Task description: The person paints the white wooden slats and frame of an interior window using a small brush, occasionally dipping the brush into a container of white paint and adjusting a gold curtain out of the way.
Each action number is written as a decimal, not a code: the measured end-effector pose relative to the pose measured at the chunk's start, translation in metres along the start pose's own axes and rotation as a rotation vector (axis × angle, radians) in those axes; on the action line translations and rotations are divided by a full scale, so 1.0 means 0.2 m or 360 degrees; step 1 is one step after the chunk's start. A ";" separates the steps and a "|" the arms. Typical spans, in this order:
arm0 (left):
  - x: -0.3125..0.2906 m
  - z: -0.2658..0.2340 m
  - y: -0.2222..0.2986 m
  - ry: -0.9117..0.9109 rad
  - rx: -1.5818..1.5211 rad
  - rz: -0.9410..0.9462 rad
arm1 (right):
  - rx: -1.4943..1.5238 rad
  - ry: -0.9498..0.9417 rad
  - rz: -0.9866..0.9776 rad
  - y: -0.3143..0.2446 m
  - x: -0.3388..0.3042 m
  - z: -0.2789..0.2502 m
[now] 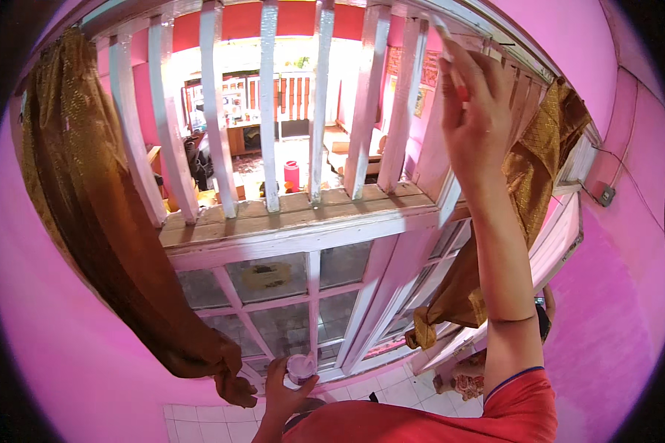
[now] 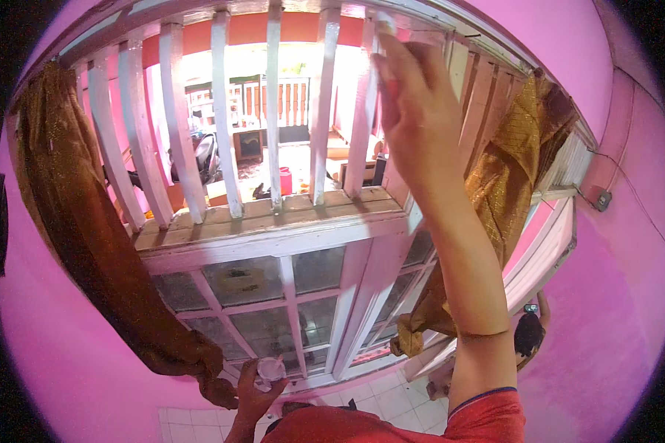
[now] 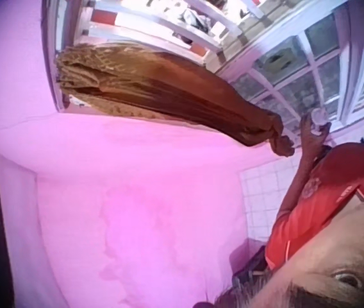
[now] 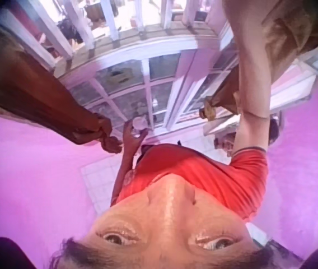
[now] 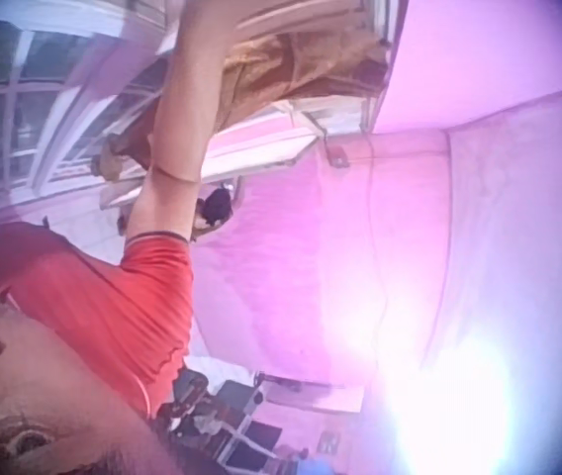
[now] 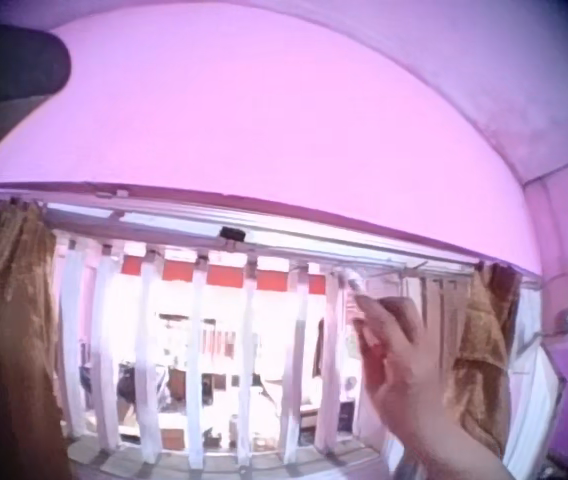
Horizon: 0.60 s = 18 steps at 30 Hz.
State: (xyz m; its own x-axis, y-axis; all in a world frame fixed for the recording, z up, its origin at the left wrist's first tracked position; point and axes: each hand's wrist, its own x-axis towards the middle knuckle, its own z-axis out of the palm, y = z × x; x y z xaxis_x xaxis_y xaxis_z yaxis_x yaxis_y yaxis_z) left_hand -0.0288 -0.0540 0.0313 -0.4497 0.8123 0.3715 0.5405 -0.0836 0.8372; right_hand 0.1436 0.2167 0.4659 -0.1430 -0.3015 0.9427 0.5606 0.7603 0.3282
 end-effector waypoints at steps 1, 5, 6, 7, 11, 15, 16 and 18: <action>-0.01 -0.01 0.01 0.0032 0.0013 0.0016 | 0.0071 -0.0023 -0.0016 -0.05 0.01 0.05; -0.02 -0.04 0.01 -0.0007 -0.0067 -0.0053 | 0.0294 0.0040 -0.0205 -0.25 0.09 0.20; -0.05 -0.04 -0.02 0.0014 -0.0006 -0.0047 | 0.0337 0.0055 -0.0204 -0.30 0.11 0.24; -0.07 -0.05 -0.04 0.0035 0.0056 -0.0044 | 0.0420 0.0024 -0.0215 -0.35 0.13 0.29; -0.14 -0.11 -0.05 0.0165 0.0025 -0.0176 | 0.0547 0.0047 -0.0312 -0.58 0.23 0.43; -0.20 -0.16 -0.05 0.0253 0.0048 -0.0246 | 0.0726 0.0076 -0.0372 -0.75 0.29 0.59; -0.21 -0.17 -0.04 0.0269 0.0013 -0.0279 | 0.0750 0.0086 -0.0372 -0.80 0.30 0.62; -0.22 -0.19 -0.03 0.0314 0.0083 -0.0253 | 0.0751 -0.0007 -0.0373 -0.86 0.33 0.67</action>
State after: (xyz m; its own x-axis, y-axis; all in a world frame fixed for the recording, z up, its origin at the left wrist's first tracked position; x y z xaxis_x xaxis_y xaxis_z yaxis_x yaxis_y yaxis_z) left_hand -0.0384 -0.1114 0.0245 -0.6592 0.6840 0.3125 0.4856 0.0698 0.8714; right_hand -0.0715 0.1441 0.4796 -0.2244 -0.4932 0.8405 0.0848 0.8493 0.5210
